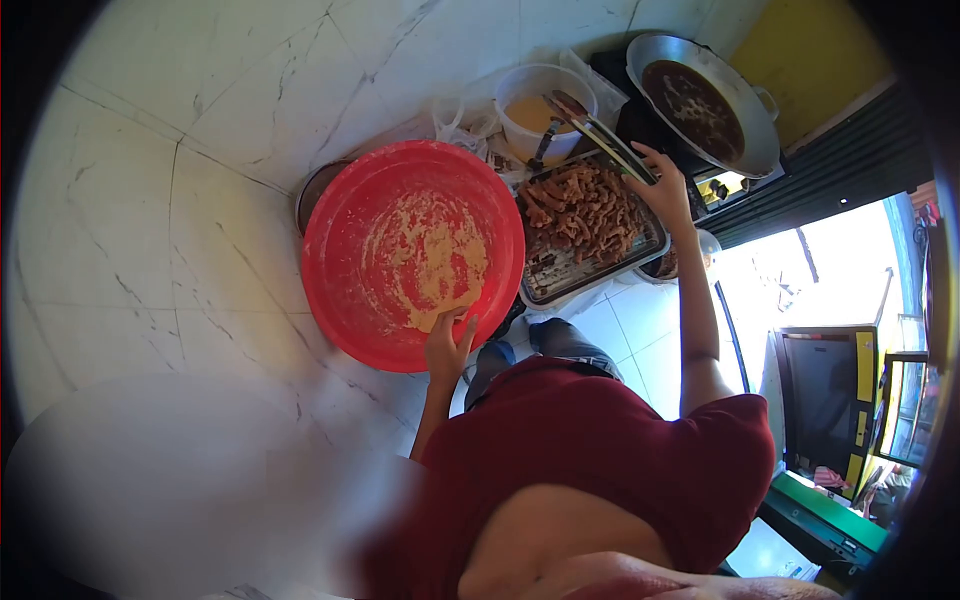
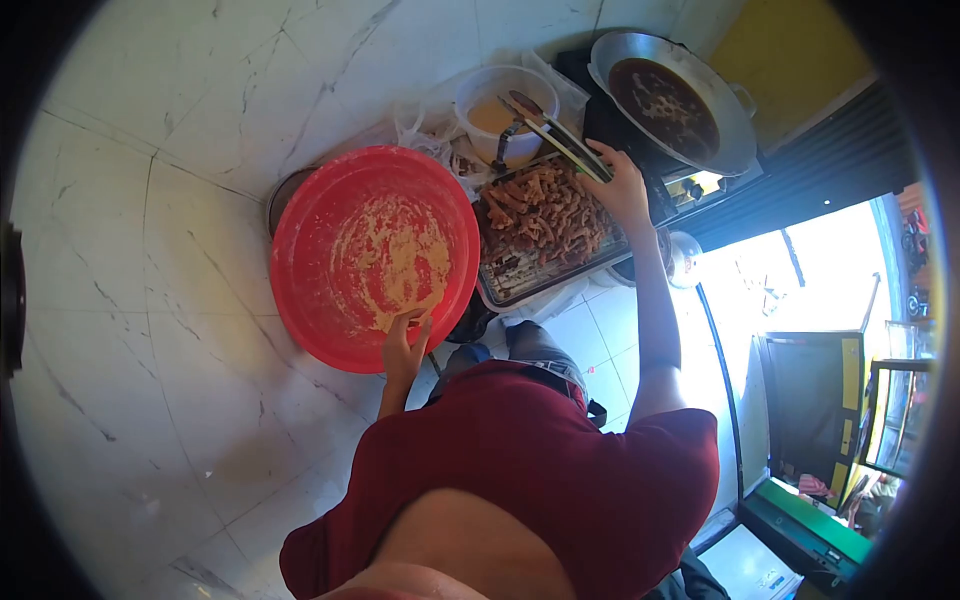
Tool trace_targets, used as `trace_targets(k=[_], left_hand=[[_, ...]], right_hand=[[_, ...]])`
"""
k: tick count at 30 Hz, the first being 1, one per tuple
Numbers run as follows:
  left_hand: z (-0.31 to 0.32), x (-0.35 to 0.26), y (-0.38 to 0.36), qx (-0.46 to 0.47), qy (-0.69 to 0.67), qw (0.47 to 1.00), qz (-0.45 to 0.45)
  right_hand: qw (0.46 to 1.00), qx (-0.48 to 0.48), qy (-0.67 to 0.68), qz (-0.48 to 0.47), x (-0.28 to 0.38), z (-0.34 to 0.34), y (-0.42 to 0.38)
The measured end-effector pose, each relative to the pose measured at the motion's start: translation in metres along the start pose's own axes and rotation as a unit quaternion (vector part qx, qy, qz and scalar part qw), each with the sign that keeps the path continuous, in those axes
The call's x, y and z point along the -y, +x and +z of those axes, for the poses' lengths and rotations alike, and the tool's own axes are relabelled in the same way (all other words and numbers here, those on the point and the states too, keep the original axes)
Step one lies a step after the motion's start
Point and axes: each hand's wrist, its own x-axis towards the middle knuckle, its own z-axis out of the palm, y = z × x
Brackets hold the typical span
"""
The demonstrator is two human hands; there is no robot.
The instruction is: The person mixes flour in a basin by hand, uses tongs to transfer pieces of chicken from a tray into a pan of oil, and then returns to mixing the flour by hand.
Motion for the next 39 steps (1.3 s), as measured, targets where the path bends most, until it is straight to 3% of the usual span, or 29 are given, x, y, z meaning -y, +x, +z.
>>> trace_targets(k=[7, 11, 16, 19, 21, 22, 25, 28, 33, 39], left_hand=[[0.018, -0.024, 0.016, 0.029, -0.024, 0.999, 0.03], [0.041, -0.031, 0.025, 0.057, 0.006, 0.998, 0.04], [0.052, -0.035, 0.029, 0.099, 0.04, 0.994, 0.023], [0.055, -0.029, 0.028, 0.09, 0.054, 0.994, 0.028], [0.055, -0.029, 0.029, 0.085, 0.06, 0.994, 0.039], [0.055, -0.03, 0.029, 0.082, 0.062, 0.994, 0.045], [0.054, -0.034, 0.03, 0.098, 0.053, 0.994, 0.016], [0.054, -0.034, 0.03, 0.093, 0.058, 0.994, 0.017], [0.042, -0.04, 0.031, 0.056, 0.007, 0.998, 0.004], [-0.003, -0.016, 0.014, -0.063, 0.007, 0.996, -0.062]], right_hand=[[0.991, -0.064, 0.009, 0.117, -0.059, 0.0, -0.049], [0.985, -0.033, -0.004, 0.172, -0.108, 0.028, -0.06], [0.992, -0.065, -0.05, 0.097, -0.154, 0.063, -0.05], [0.992, -0.07, -0.01, 0.107, -0.177, 0.076, -0.045], [0.994, -0.084, -0.044, 0.061, -0.19, 0.083, -0.044], [0.993, -0.09, -0.061, 0.037, -0.188, 0.083, -0.043], [0.995, -0.02, -0.009, 0.092, -0.178, 0.079, -0.041], [0.992, -0.112, 0.001, 0.054, -0.16, 0.084, -0.043], [0.977, -0.169, 0.124, -0.04, -0.06, 0.092, -0.052], [0.967, 0.014, 0.248, -0.049, 0.057, 0.152, -0.065]])
